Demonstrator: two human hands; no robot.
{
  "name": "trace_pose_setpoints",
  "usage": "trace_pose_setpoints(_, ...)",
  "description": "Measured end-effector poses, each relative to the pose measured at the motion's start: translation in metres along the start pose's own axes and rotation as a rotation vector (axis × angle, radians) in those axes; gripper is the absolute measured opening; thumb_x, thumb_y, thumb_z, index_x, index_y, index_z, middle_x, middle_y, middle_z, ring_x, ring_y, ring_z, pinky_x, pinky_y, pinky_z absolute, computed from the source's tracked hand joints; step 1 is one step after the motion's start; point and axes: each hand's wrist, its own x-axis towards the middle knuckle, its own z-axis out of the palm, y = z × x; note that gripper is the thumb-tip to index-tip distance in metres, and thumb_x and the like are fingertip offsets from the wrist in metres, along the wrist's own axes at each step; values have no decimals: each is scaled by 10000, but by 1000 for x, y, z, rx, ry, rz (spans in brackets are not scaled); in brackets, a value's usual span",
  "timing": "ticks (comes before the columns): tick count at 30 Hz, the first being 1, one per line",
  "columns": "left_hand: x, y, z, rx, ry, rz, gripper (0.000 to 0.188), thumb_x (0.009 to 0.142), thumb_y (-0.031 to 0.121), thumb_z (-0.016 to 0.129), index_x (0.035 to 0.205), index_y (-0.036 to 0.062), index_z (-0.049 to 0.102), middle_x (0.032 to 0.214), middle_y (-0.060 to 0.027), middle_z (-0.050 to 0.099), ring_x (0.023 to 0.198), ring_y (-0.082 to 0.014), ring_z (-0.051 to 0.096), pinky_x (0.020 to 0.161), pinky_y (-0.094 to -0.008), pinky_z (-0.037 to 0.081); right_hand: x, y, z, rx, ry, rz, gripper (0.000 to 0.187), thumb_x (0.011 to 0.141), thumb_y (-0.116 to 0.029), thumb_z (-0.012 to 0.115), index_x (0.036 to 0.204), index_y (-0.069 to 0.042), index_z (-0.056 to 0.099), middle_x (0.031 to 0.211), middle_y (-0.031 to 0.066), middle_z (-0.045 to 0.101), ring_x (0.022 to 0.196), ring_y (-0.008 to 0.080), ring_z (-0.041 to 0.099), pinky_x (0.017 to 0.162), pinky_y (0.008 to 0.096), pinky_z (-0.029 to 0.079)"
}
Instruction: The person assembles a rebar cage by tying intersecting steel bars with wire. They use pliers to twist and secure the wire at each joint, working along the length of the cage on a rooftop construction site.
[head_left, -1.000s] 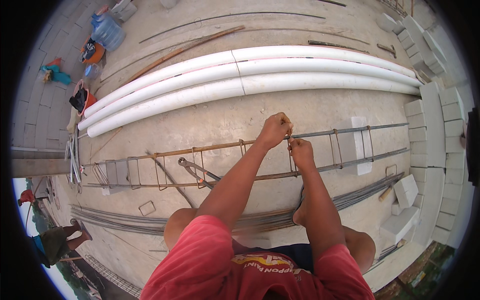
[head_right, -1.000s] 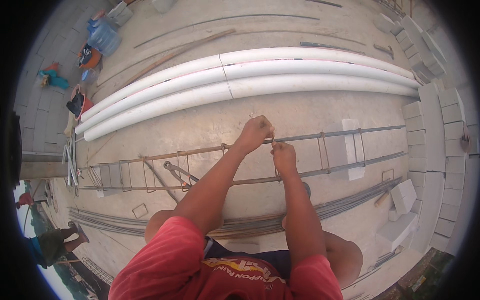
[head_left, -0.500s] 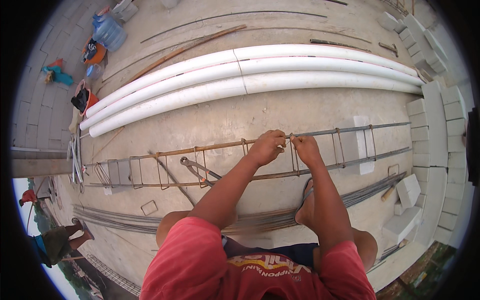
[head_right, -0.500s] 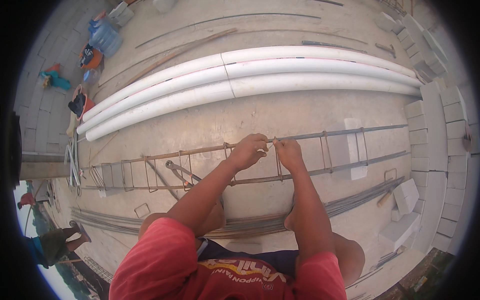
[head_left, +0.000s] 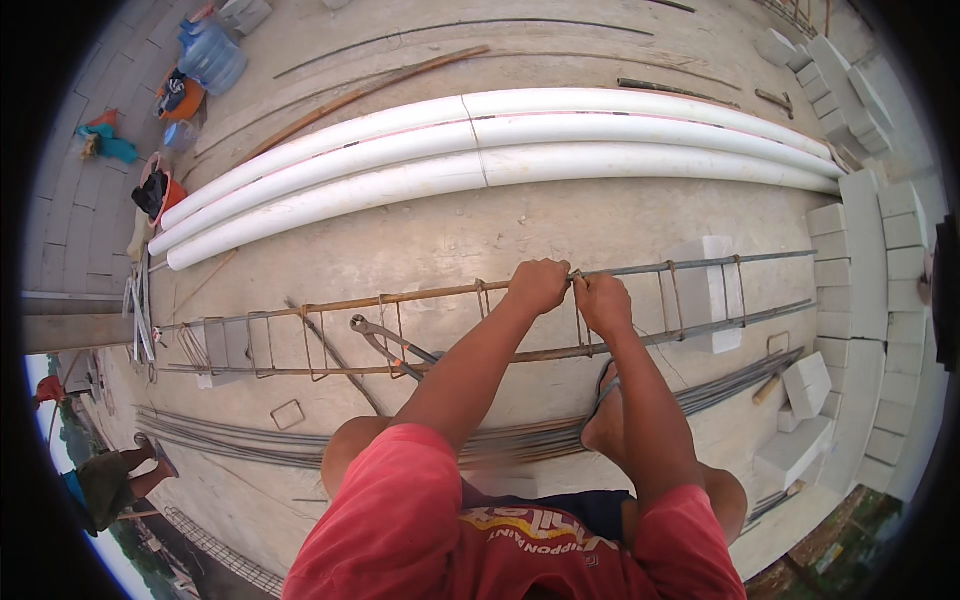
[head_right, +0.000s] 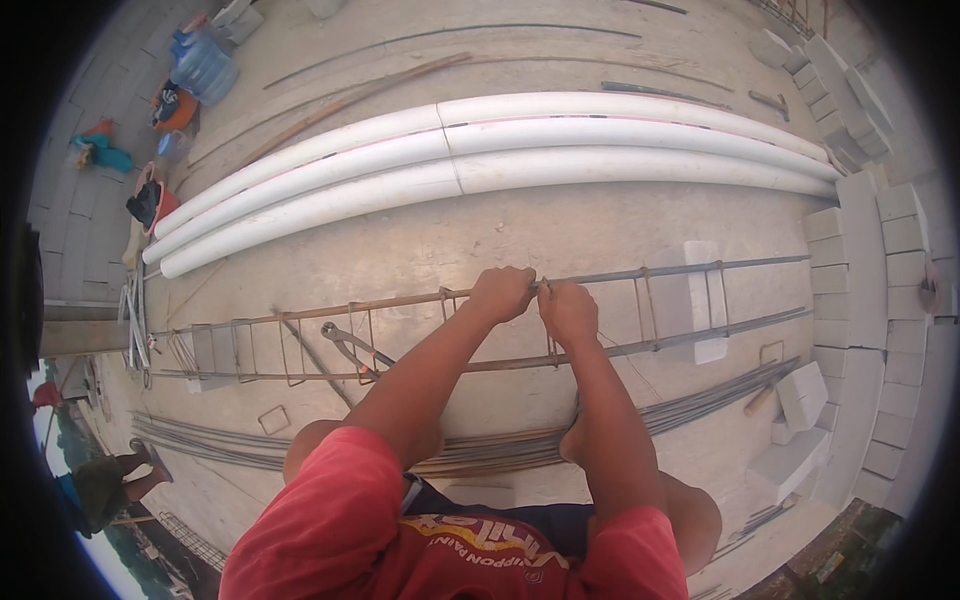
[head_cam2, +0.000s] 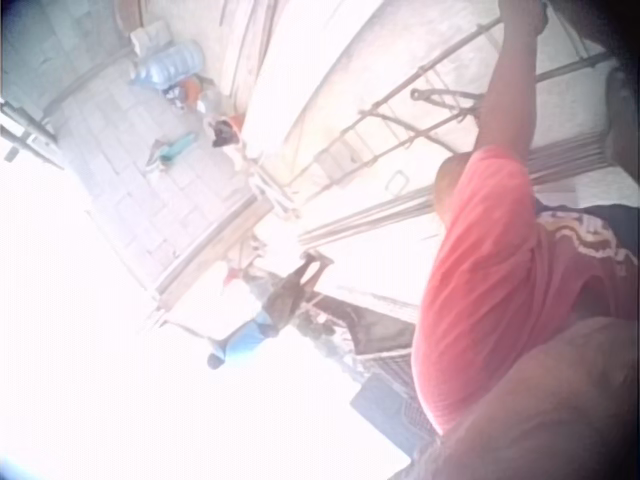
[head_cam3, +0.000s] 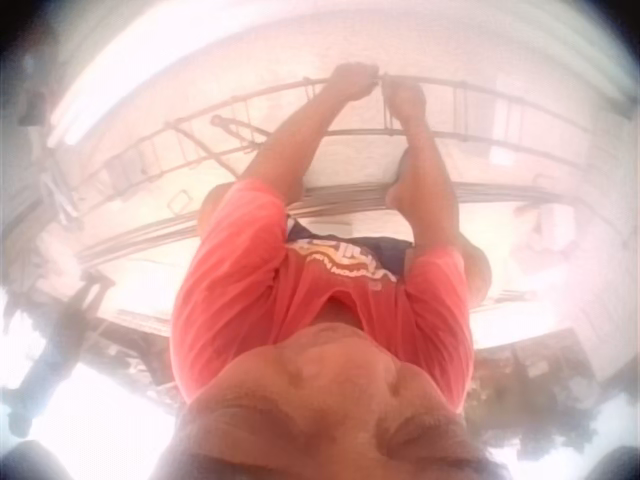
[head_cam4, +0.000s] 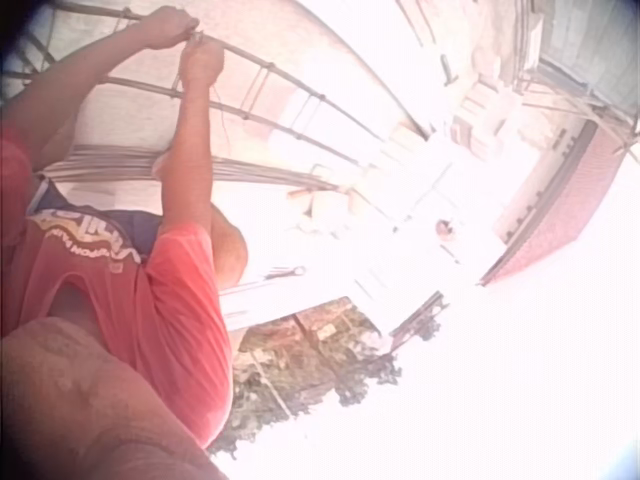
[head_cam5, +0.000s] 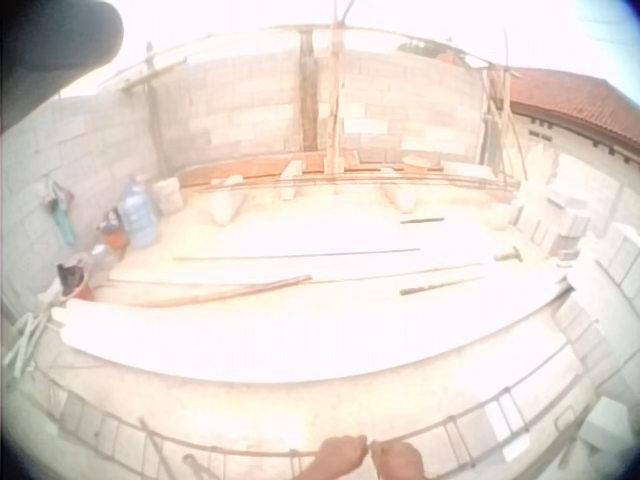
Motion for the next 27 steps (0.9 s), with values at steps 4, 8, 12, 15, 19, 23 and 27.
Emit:
trace_pose_setpoints(4, 10, -8, -9, -169, -130, 14, 265, 820, 260, 645, 951, 31, 671, 886, -183, 681, 837, -296, 663, 738, -409, 526, -3, -2, 3, -113, 30, -42, 377, 929, -321, 525, 776, -16, 684, 777, 210, 660, 756, 388, 653, 695, 487, 516)
trace_pose_setpoints(8, 21, -22, -28, -777, -242, -162, 289, 780, 164, 634, 997, -13, 705, 885, -169, 686, 750, -217, 650, 701, -333, 529, -3, 1, 7, -120, 72, -80, 367, 930, -293, 521, 766, -8, 683, 767, 208, 659, 729, 381, 656, 670, 480, 519)
trace_pose_setpoints(12, 29, -19, -17, -927, -90, -149, 268, 743, 56, 629, 979, -53, 692, 830, -142, 675, 740, -184, 640, 639, -311, 515, -2, 4, 12, -145, 87, -119, 343, 934, -275, 523, 761, -12, 659, 772, 210, 651, 721, 385, 646, 661, 485, 511)
trace_pose_setpoints(15, 32, -13, -15, -926, -35, -176, 253, 734, 48, 636, 962, -47, 689, 817, -138, 676, 738, -181, 641, 649, -316, 513, -2, 2, 11, -150, 82, -131, 328, 930, -259, 518, 763, -13, 658, 777, 203, 653, 718, 375, 651, 657, 480, 515)
trace_pose_setpoints(19, 29, 0, -24, -774, 46, -51, 239, 744, 65, 646, 961, -29, 681, 823, -137, 681, 743, -190, 642, 680, -321, 512, -3, 2, 12, -179, 97, -159, 308, 917, -235, 515, 762, -11, 658, 781, 200, 657, 713, 367, 655, 651, 474, 521)
trace_pose_setpoints(23, 19, 6, -30, -764, 46, 33, 254, 763, 95, 656, 992, -14, 671, 835, -130, 684, 753, -205, 641, 696, -322, 511, -1, 5, 12, -208, 103, -162, 285, 895, -221, 524, 765, -6, 657, 787, 198, 660, 707, 359, 657, 647, 474, 524)
trace_pose_setpoints(27, 17, -4, -24, -812, 76, -10, 265, 765, 100, 664, 1005, -12, 664, 843, -120, 685, 767, -198, 639, 707, -318, 509, -2, 2, 11, -186, 126, -170, 269, 869, -232, 553, 751, -10, 647, 774, 192, 655, 696, 357, 655, 635, 475, 522)
